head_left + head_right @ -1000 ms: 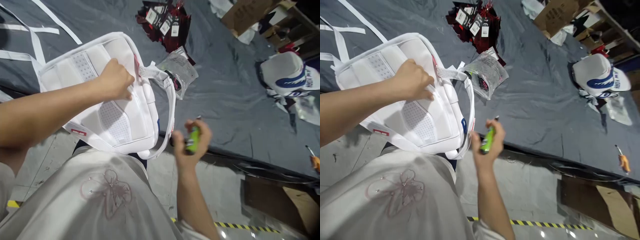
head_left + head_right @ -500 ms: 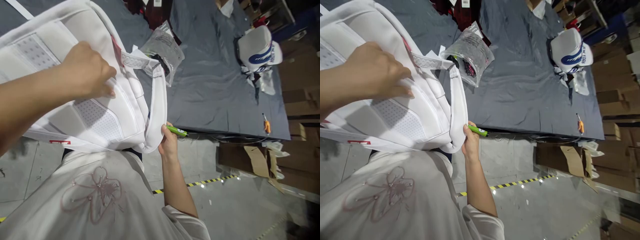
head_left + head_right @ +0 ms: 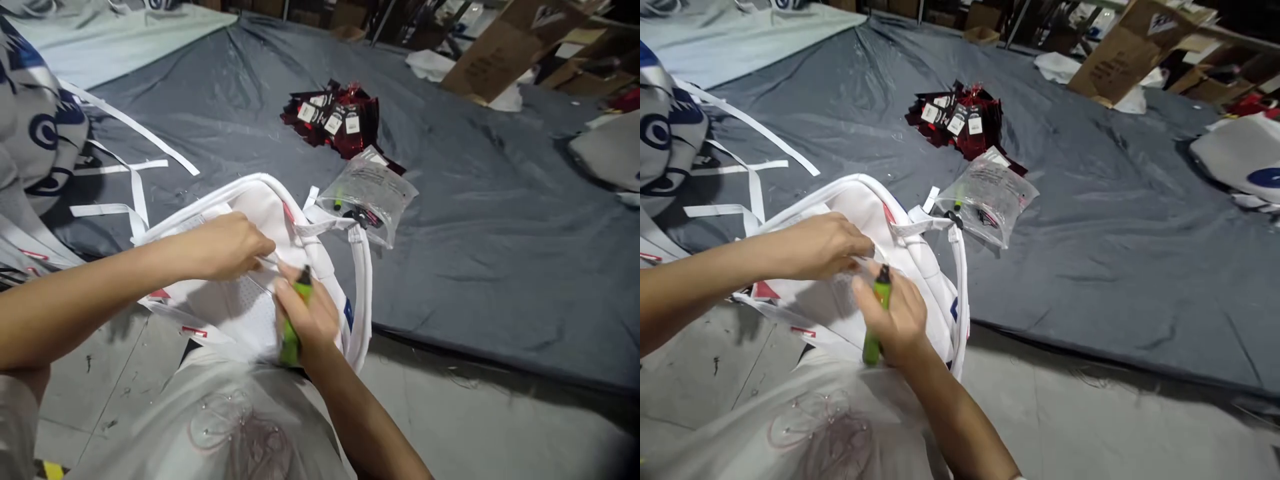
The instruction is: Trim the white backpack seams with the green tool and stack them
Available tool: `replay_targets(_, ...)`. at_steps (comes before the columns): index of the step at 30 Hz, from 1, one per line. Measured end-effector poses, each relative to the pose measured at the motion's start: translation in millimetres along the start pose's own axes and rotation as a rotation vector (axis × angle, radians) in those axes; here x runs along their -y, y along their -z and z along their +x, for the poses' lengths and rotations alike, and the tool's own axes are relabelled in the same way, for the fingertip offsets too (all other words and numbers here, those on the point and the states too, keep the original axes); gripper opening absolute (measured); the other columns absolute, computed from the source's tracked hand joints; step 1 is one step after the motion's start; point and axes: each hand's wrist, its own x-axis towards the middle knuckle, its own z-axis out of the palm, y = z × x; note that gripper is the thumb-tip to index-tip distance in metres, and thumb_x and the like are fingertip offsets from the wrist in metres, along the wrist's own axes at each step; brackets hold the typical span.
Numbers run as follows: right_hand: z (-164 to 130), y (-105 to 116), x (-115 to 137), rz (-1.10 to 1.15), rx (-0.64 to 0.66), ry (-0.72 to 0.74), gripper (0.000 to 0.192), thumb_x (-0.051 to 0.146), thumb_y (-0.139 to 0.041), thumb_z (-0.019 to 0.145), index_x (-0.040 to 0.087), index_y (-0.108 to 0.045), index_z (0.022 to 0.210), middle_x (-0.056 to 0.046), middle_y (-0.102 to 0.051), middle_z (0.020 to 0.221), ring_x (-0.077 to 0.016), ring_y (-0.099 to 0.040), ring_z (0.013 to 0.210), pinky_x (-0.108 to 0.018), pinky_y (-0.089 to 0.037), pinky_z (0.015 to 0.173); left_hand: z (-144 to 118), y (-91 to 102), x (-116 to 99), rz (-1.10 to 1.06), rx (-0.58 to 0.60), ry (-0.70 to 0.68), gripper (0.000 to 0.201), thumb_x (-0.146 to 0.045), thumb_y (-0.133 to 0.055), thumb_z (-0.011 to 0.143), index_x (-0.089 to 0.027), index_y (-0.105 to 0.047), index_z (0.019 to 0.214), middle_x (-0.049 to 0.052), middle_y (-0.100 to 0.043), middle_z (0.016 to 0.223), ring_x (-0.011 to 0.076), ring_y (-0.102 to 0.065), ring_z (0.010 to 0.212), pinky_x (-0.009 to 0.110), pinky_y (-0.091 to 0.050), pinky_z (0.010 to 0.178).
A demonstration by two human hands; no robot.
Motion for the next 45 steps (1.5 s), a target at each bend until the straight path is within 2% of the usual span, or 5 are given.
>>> replay_targets(7, -6, -44, -23, 0.168, -0.057, 0.180, 0.056, 0.001, -0.059, 0.084, 0.026, -0.054, 0.134, -0.012, -0.070, 0.111, -0.0250, -0.069, 0.098, -0.044, -0.058, 0.080, 12, 20.2, 16, 0.051, -0.311, 0.061, 0.050, -0.029, -0.066, 0.085, -0.026, -0.058, 0.134, 0.011, -0.052, 0.147, 0.0299, -0.048, 0.133, 0.044, -0.040, 0.106)
replay_targets(11, -10, -39, -12, 0.224, -0.001, 0.106, 0.036, 0.004, -0.058, 0.085, 0.022, -0.060, 0.116, -0.011, -0.071, 0.101, -0.0258, -0.069, 0.095, -0.045, -0.056, 0.079, 54, 2.4, 36, 0.177, -0.142, 0.124, 0.112, -0.030, -0.081, 0.066, -0.024, -0.018, 0.159, 0.018, -0.025, 0.162, 0.0395, -0.033, 0.142, 0.051, -0.034, 0.111)
replay_targets(22, 14, -30, -43, 0.023, 0.099, 0.119, 0.030, 0.011, -0.061, 0.092, 0.022, -0.056, 0.119, -0.005, -0.071, 0.093, -0.0187, -0.067, 0.078, -0.031, -0.052, 0.073, 56, -20.1, 33, 0.307, -0.153, 0.139, 0.125, -0.032, -0.080, 0.064, -0.025, 0.000, 0.160, 0.018, 0.004, 0.166, 0.0425, -0.001, 0.153, 0.072, -0.015, 0.112)
replay_targets(27, 37, -36, -59, -0.449, 0.115, -0.020, 0.045, 0.031, -0.070, 0.089, 0.017, -0.050, 0.126, -0.017, -0.064, 0.107, -0.0347, -0.057, 0.102, -0.047, -0.044, 0.084, 61, -39.3, 39, 0.284, -0.258, 0.250, 0.119, -0.029, -0.077, 0.069, -0.024, -0.001, 0.160, 0.017, 0.006, 0.166, 0.0421, -0.002, 0.153, 0.066, -0.027, 0.109)
replay_targets(45, 50, -62, -65, -0.578, 0.355, -0.235, 0.064, 0.031, -0.063, 0.089, 0.008, -0.037, 0.142, -0.017, -0.062, 0.100, -0.0335, -0.057, 0.094, -0.045, -0.045, 0.080, 69, -40.0, 34, 0.163, -0.275, 0.382, 0.108, -0.028, -0.082, 0.071, -0.027, -0.018, 0.158, 0.015, -0.006, 0.167, 0.0427, -0.027, 0.145, 0.051, -0.050, 0.094)
